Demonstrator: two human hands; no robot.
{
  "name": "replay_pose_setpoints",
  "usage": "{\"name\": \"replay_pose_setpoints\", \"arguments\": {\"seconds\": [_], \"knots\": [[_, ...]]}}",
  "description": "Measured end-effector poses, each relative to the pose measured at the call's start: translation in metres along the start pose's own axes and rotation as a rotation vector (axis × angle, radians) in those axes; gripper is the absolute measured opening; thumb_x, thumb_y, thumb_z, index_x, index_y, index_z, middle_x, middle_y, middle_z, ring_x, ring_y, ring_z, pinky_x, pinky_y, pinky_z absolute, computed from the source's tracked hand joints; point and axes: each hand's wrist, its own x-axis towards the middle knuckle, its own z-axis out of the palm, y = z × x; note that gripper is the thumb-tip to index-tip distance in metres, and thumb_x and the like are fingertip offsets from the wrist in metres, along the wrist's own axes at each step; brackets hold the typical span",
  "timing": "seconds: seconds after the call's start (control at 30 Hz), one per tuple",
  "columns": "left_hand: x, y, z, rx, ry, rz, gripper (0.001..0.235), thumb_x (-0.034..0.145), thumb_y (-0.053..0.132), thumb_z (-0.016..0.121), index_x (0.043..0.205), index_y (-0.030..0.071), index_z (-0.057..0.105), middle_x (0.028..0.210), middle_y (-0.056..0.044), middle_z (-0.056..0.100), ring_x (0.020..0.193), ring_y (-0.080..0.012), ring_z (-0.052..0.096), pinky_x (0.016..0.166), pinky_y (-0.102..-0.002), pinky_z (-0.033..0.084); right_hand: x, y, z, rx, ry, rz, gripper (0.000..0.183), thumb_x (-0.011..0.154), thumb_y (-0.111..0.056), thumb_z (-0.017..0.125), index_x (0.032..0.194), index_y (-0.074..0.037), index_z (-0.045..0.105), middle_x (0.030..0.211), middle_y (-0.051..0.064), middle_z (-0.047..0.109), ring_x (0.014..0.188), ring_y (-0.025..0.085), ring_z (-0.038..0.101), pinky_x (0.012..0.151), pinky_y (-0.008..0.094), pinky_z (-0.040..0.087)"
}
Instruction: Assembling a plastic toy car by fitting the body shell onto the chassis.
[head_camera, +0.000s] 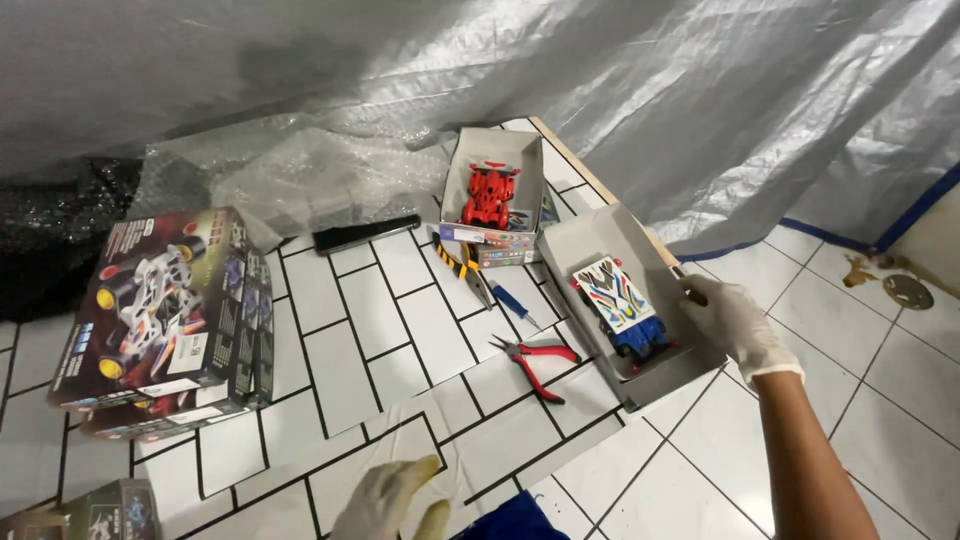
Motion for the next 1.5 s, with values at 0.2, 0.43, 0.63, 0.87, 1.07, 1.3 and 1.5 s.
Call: {"name": "replay_pose_setpoints", "arguments": {"seconds": [0.2, 0.43, 0.63, 0.87, 1.07, 1.3, 1.5], "knots": [[0.02, 0.037, 0.034, 0.114, 0.157, 0.274, 0.05, 0.09, 0.053, 0.058, 0.138, 0.043, 0.048, 0.131, 0.012, 0.056, 0.113, -0.0147, 0.056, 0.091, -0.039, 0.051, -0.037, -0.001, -0.02, 0.356, 0.01, 0.129, 0.036, 0.097, -0.009, 0.057, 0.131, -0.007, 0.068, 0.126, 0.01, 0.074, 0.111, 0.025, 0.066, 0.1, 0.036, 0.048], [0.028, 0.024, 0.028, -0.266, 0.447, 0.447, 0.034, 0.09, 0.052, 0.054, 0.111, 0.031, 0.071, 0.111, 0.016, 0.074, 0.104, -0.0106, 0.064, 0.073, -0.036, 0.06, -0.045, 0.009, -0.032, 0.7, 0.007, 0.117, 0.024, 0.102, -0.004, 0.062, 0.123, 0.001, 0.072, 0.109, 0.019, 0.076, 0.088, 0.03, 0.068, 0.082, 0.038, 0.056], [0.019, 0.033, -0.029, -0.531, 0.471, 0.51, 0.035, 0.096, 0.048, 0.053, 0.109, 0.019, 0.067, 0.113, 0.0, 0.074, 0.108, -0.0163, 0.07, 0.088, -0.032, 0.058, -0.083, -0.091, -0.041, 0.573, -0.059, 0.058, 0.027, 0.102, -0.004, 0.061, 0.125, -0.001, 0.074, 0.106, 0.02, 0.08, 0.087, 0.032, 0.073, 0.084, 0.039, 0.058], [0.031, 0.042, -0.095, -0.8, 0.421, 0.224, 0.075, 0.086, 0.052, 0.056, 0.15, 0.015, 0.044, 0.132, -0.007, 0.059, 0.122, -0.0181, 0.058, 0.091, -0.033, 0.05, -0.059, -0.177, 0.066, 0.496, -0.236, -0.243, 0.029, 0.097, -0.011, 0.063, 0.124, -0.01, 0.073, 0.108, 0.011, 0.083, 0.089, 0.023, 0.075, 0.079, 0.032, 0.059], [0.131, -0.046, -0.088, -0.588, 0.723, -0.104, 0.06, 0.089, 0.039, 0.066, 0.135, 0.001, 0.059, 0.119, -0.022, 0.063, 0.119, -0.0404, 0.06, 0.1, -0.051, 0.053, -0.03, -0.232, 0.157, 0.371, -0.288, -0.448, 0.036, 0.091, -0.018, 0.071, 0.127, -0.011, 0.068, 0.115, 0.019, 0.077, 0.117, 0.034, 0.071, 0.102, 0.051, 0.055], [0.172, -0.064, -0.071, -0.58, 0.881, -0.048, 0.046, 0.092, 0.035, 0.064, 0.126, 0.005, 0.068, 0.117, -0.02, 0.069, 0.116, -0.0357, 0.066, 0.1, -0.044, 0.053, 0.018, -0.25, 0.193, -0.161, 0.071, -0.762, 0.051, 0.088, -0.044, 0.069, 0.134, -0.025, 0.059, 0.118, 0.006, 0.071, 0.119, 0.026, 0.066, 0.102, 0.041, 0.055], [0.152, -0.054, -0.076, -0.65, 0.915, 0.04, 0.04, 0.091, 0.029, 0.068, 0.122, 0.005, 0.069, 0.112, -0.019, 0.068, 0.114, -0.0349, 0.067, 0.099, -0.042, 0.053, 0.01, -0.294, 0.204, -0.252, 0.392, -1.069, 0.053, 0.084, -0.049, 0.072, 0.121, -0.012, 0.066, 0.104, 0.016, 0.065, 0.114, 0.039, 0.06, 0.095, 0.048, 0.052]]}}
